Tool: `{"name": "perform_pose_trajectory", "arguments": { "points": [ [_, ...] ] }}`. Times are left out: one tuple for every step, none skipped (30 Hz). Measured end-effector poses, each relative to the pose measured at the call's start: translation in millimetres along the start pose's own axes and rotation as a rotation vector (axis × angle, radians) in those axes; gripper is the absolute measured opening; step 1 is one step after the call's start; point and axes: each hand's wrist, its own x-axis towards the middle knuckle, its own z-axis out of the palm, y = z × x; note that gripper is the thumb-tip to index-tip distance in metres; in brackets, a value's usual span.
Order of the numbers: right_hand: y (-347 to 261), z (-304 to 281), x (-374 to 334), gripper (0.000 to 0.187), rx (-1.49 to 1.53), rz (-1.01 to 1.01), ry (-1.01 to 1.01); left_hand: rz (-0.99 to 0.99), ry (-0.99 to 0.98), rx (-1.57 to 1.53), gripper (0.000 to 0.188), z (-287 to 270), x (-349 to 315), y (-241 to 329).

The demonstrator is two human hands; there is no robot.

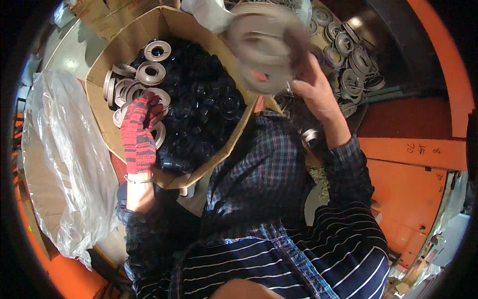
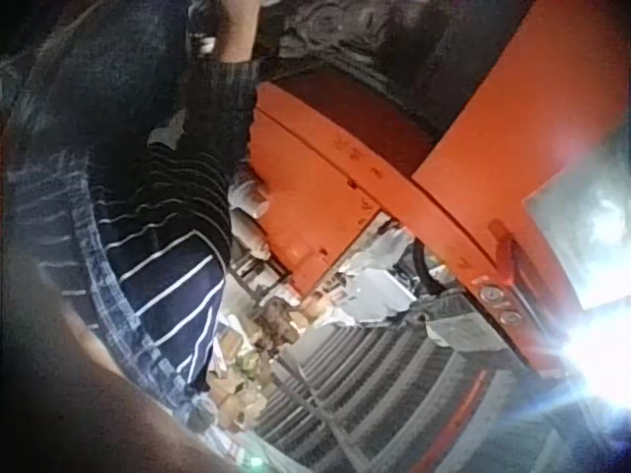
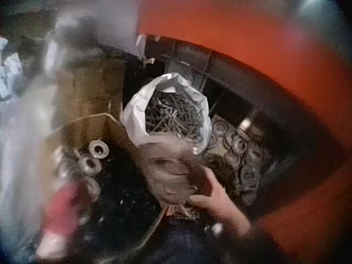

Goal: The person sits on the floor and repeatedly picks a black cylindrical part and a beige ring, presses them together, and places the assembled pair into a white plastic bag. The process is repeated for multiple units.

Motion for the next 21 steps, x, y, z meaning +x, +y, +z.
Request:
{"name": "perform_pose_trajectory", "arguments": {
  "points": [
    [3.3,1.3,10.8,0.077,-0.006,-0.001,-0.086,0.068,0.101,0.125,0.038,-1.4,-0.6,-1.0],
    [13.8,-3.2,21.4,0.073,-0.102,0.054,0.048,0.128,0.199,0.201,0.037,-4.2,-1.8,-0.7],
    [30.0,-13.4,32.9,0.068,-0.167,0.013,0.048,0.195,0.257,0.240,0.036,-6.9,-3.0,-1.1],
    [49.3,-30.5,41.7,0.062,-0.311,0.179,0.172,0.291,0.278,0.306,0.035,-11.3,-5.5,0.1],
    [70.6,-53.0,48.2,0.057,-0.426,0.320,0.263,0.393,0.258,0.334,0.036,-15.3,-6.8,0.6],
    [93.8,-78.3,51.2,0.052,-0.502,0.303,0.310,0.499,0.301,0.682,0.038,-20.0,-10.0,1.8],
    [115.7,-107.1,55.0,0.048,-0.592,0.386,0.416,0.579,0.383,0.999,0.040,-24.1,-11.4,2.7],
    [131.2,-141.0,60.0,0.051,-0.816,0.452,0.388,0.669,0.330,1.159,0.044,-27.8,-13.3,3.7],
    [149.3,-168.7,62.5,0.053,-1.074,0.482,0.486,0.748,0.325,1.255,0.049,-30.6,-14.0,4.5],
    [161.1,-197.0,66.5,0.054,-1.316,0.541,0.591,0.710,0.317,1.231,0.050,-32.3,-14.8,5.1],
    [175.2,-217.8,67.5,0.055,-1.538,0.492,0.762,0.705,0.307,1.208,0.051,-33.0,-14.9,5.8],
    [175.6,-244.9,73.3,0.053,-1.513,0.511,0.622,0.714,0.280,1.154,0.050,-32.5,-14.6,6.0],
    [181.4,-262.0,76.4,0.054,-1.433,0.482,0.522,0.657,0.243,1.037,0.050,-31.0,-14.2,6.1],
    [182.9,-278.5,83.0,0.055,-1.270,0.341,0.381,0.676,0.210,1.061,0.048,-28.6,-13.7,6.2],
    [186.6,-289.4,89.0,0.056,-1.238,0.221,0.297,0.662,0.171,1.053,0.047,-25.8,-13.1,6.1],
    [190.9,-297.6,100.3,0.064,-1.305,0.395,0.330,0.704,0.129,1.098,0.046,-22.4,-12.8,5.9],
    [195.6,-302.8,108.0,0.073,-1.367,0.573,0.362,0.619,0.117,1.030,0.045,-19.2,-11.9,5.9],
    [202.3,-305.0,116.4,0.073,-1.398,0.618,0.363,0.588,0.101,1.017,0.043,-15.8,-12.0,5.6],
    [208.1,-306.1,122.2,0.073,-1.423,0.659,0.366,0.532,0.101,0.980,0.042,-13.2,-11.0,6.1],
    [215.6,-304.9,126.7,0.073,-1.446,0.705,0.369,0.455,0.115,0.931,0.039,-10.1,-11.5,5.9],
    [221.8,-303.3,128.8,0.074,-1.587,0.634,0.532,0.460,0.109,0.946,0.039,-8.4,-10.4,6.3]
  ]
}}
